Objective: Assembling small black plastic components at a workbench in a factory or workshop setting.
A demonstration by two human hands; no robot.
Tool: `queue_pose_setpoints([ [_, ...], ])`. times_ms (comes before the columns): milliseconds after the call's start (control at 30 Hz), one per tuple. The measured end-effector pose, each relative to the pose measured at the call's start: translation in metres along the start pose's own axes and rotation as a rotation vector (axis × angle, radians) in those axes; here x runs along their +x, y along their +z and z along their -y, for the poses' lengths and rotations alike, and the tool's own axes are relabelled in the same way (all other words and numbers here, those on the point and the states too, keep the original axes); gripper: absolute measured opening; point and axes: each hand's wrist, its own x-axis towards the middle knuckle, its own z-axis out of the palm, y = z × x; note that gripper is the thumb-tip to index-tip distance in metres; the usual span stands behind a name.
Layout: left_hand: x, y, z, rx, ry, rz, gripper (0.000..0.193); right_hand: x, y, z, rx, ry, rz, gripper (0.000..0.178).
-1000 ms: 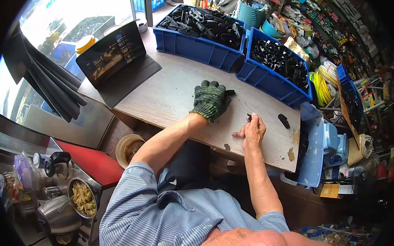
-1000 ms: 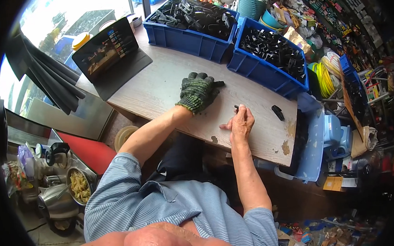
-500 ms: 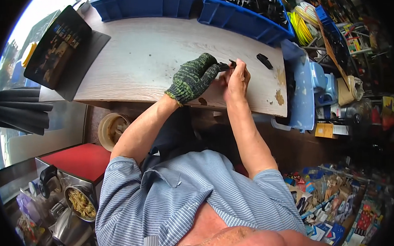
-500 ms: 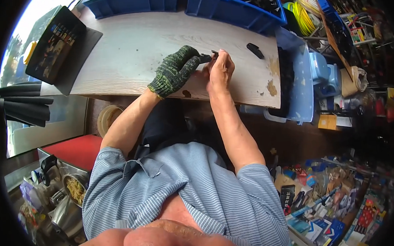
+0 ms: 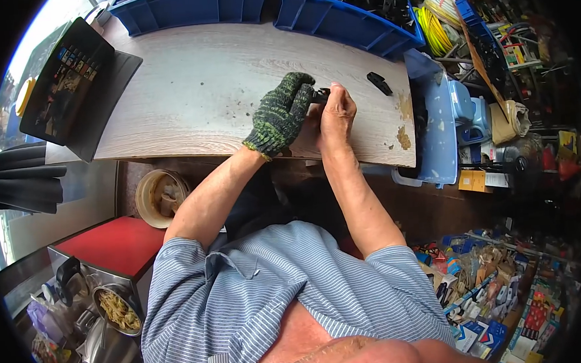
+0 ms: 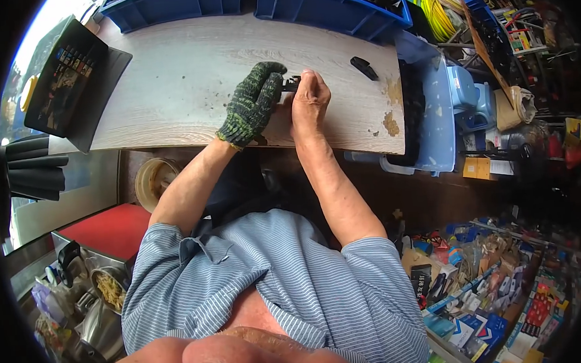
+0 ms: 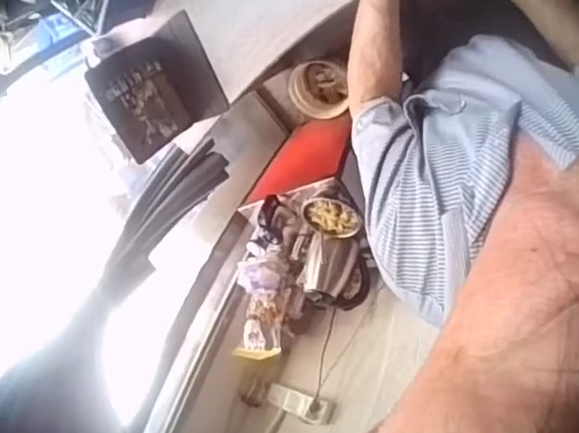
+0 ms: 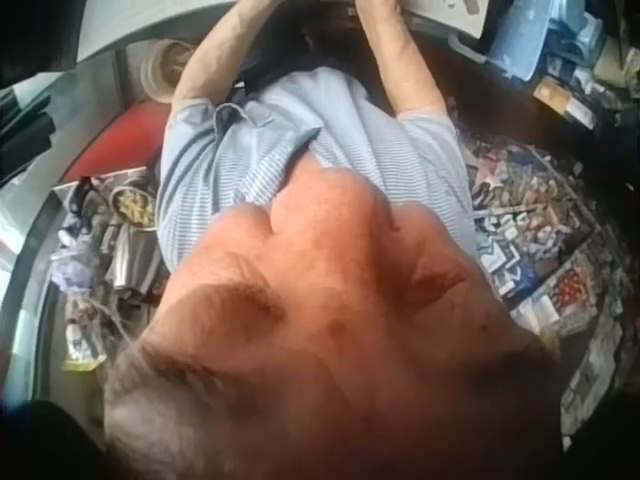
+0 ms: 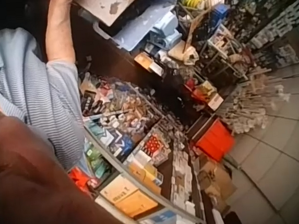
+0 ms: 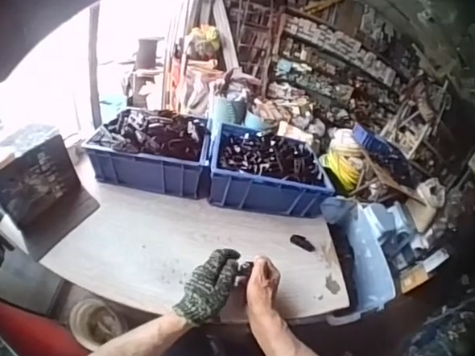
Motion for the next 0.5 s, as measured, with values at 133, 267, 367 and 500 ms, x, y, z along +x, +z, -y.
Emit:
queue_pose_setpoints([
  [133, 0.006, 0.022, -0.022, -0.035, -0.134, -0.086, 0.033, 0.007, -0.007, -0.008, -0.098, -0.226, 0.034, 0.031],
  [267, 0.005, 0.022, -0.019, 0.012, -0.144, -0.032, 0.035, 0.007, -0.013, -0.009, 0.000, -0.149, 0.076, 0.026],
  [367, 0.004, 0.020, -0.009, 0.054, -0.026, -0.036, 0.038, 0.008, -0.011, -0.006, 0.030, -0.152, 0.132, 0.026],
  [500, 0.004, 0.019, -0.011, -0.108, -0.123, -0.044, 0.045, 0.011, -0.011, -0.008, 0.096, -0.093, 0.117, 0.034],
])
